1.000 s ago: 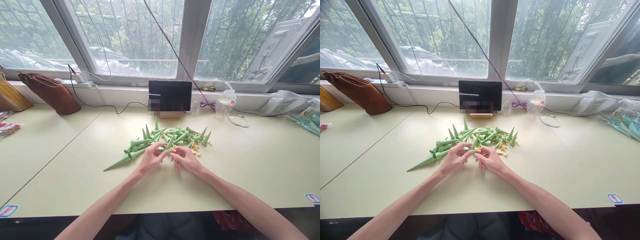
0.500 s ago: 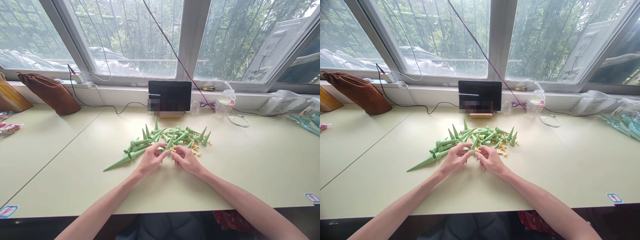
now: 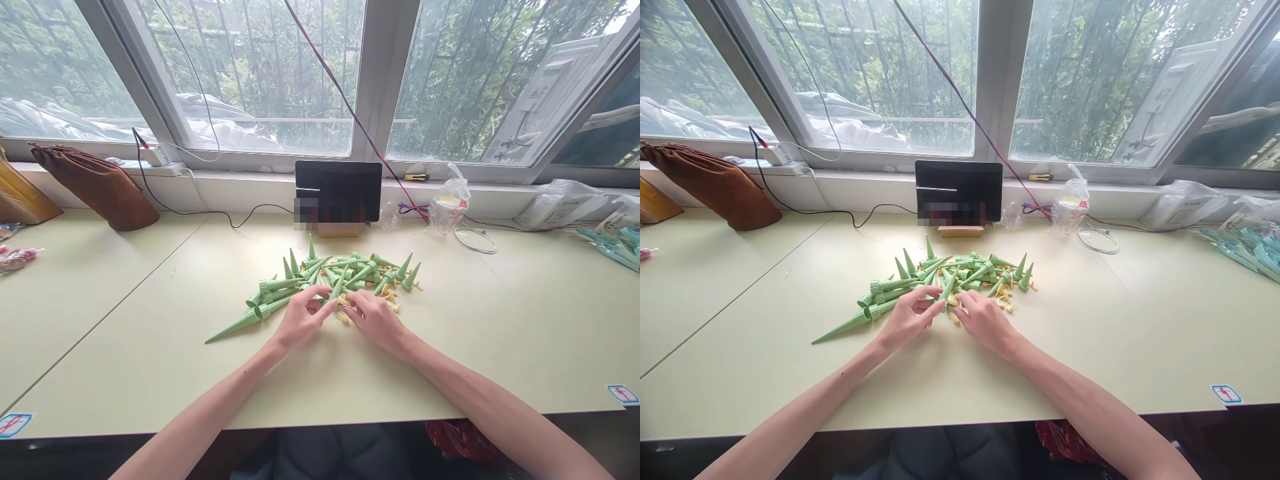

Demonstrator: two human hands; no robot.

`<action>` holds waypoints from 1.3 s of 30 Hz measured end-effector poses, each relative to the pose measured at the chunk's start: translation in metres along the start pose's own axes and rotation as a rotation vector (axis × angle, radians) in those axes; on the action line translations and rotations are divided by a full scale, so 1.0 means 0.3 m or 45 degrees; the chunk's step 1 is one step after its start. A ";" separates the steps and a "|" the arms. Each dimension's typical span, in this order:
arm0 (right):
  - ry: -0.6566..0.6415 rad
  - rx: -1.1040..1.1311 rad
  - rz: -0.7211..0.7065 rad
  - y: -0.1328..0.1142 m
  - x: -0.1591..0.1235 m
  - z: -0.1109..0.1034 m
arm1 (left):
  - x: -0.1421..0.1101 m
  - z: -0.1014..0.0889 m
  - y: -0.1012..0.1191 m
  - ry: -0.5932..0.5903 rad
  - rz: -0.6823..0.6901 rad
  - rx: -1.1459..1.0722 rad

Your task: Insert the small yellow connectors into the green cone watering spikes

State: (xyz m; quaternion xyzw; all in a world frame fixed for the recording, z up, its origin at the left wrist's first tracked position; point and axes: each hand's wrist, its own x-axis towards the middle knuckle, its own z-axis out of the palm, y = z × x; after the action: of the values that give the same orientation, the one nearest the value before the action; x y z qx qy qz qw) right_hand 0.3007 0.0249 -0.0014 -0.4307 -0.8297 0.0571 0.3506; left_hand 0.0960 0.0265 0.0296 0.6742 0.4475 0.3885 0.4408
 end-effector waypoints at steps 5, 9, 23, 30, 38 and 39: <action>-0.026 -0.249 -0.103 -0.006 0.003 0.001 | 0.001 0.006 -0.018 -0.001 0.038 0.074; -0.023 -0.332 -0.143 -0.003 0.000 0.007 | 0.000 0.015 -0.023 0.000 0.048 0.102; -0.026 -0.401 -0.218 -0.021 -0.006 -0.005 | -0.002 0.017 -0.025 -0.042 0.107 0.108; -0.034 -0.390 -0.211 -0.015 -0.015 0.000 | -0.002 0.017 -0.027 -0.050 0.148 0.087; -0.027 -0.289 -0.177 -0.014 -0.017 0.005 | -0.001 0.020 -0.038 -0.060 0.183 0.049; -0.030 -0.272 -0.170 -0.015 -0.017 0.004 | -0.001 0.020 -0.038 -0.060 0.185 0.040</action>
State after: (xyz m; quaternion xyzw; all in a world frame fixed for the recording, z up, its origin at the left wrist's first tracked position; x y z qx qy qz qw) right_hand 0.2988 0.0186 -0.0033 -0.4089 -0.8619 -0.0499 0.2958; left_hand 0.0984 0.0273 0.0169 0.7208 0.3928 0.3963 0.4113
